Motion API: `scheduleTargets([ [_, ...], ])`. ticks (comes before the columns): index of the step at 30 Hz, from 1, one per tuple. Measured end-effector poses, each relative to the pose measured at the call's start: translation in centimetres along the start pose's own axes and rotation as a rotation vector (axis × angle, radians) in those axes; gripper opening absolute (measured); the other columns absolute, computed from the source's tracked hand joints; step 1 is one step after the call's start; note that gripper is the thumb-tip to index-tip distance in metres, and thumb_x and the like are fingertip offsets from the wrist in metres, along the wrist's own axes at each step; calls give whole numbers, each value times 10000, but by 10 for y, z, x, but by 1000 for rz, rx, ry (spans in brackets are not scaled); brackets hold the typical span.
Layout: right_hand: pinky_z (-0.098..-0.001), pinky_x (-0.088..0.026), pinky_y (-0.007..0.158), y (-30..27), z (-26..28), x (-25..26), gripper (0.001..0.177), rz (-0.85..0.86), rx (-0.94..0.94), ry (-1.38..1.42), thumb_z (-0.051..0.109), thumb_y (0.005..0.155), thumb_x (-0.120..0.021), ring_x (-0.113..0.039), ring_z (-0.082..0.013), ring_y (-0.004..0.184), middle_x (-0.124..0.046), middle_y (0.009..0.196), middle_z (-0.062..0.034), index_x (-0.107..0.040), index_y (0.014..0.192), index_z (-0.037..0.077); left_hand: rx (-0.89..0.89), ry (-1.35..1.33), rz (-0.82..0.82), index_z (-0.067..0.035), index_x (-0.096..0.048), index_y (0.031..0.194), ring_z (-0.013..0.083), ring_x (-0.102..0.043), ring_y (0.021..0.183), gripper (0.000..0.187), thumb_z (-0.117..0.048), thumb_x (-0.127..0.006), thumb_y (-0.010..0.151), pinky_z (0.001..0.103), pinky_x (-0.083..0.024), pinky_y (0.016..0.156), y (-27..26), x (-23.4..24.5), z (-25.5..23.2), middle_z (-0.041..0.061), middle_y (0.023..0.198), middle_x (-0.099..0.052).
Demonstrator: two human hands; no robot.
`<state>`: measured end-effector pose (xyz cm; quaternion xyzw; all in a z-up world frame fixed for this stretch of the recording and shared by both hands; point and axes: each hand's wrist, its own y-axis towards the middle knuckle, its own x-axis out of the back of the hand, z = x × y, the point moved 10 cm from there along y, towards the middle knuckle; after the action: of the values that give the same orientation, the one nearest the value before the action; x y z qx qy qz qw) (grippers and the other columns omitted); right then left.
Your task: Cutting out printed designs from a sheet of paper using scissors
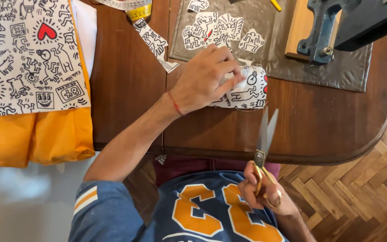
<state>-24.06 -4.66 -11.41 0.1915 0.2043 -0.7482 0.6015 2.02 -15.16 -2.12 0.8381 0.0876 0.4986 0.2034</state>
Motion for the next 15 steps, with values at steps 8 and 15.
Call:
scheduleTargets([
  [8, -317, -508, 677, -3, 74, 11, 776, 104, 313, -172, 953, 1219, -587, -569, -131, 728, -656, 831, 39, -415, 1206, 197, -17, 77, 235, -199, -797, 1291, 359, -533, 1402, 695, -658, -1046, 833, 606, -499, 1102, -46, 8, 2, 95, 1512, -570],
  [15, -369, -619, 863, 3, 116, 39, 784, -126, 457, -477, 984, 1185, -585, -764, -193, 757, -770, 787, 21, -397, 1164, 223, -187, 98, 270, -239, -842, 1295, 380, -439, 1550, 547, -400, -1069, 824, 630, -465, 1184, -62, 24, -22, 106, 1667, -486],
])
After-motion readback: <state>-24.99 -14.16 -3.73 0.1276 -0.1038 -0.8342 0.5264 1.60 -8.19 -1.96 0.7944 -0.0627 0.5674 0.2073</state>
